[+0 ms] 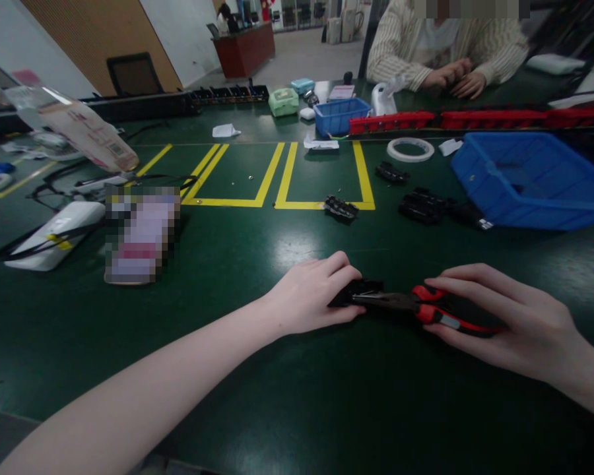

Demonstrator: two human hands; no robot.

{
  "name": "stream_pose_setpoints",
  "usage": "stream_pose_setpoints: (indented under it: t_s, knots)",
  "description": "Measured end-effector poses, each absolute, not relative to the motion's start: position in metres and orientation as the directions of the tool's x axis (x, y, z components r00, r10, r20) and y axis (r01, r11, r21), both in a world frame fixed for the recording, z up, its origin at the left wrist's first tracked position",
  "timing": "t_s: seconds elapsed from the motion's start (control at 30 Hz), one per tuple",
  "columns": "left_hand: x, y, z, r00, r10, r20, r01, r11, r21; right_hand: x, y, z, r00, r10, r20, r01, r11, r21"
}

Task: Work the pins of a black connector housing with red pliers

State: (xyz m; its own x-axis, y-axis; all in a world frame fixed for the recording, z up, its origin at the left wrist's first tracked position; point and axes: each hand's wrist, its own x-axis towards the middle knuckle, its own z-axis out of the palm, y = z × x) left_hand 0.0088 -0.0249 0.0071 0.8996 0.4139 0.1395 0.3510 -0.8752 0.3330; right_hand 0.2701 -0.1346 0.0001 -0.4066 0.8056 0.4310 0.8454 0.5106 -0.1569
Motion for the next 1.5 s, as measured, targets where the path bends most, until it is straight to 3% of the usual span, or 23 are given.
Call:
stream_pose_setpoints:
  t_s: [0.2,1.5]
  knots:
    - [0.0076,-0.0258,0.0065,0.895,0.416,0.162,0.351,-0.880,0.319,0.2693,-0.1330,0.0036,-0.342,0.815,0.467,0.873,0.460,-0.162]
    - [0.0078,-0.0258,0.0087,0.900,0.413,0.142,0.350,-0.876,0.330,0.2725,-0.1298,-0.0006,-0.387,0.823,0.415,0.835,0.504,-0.220]
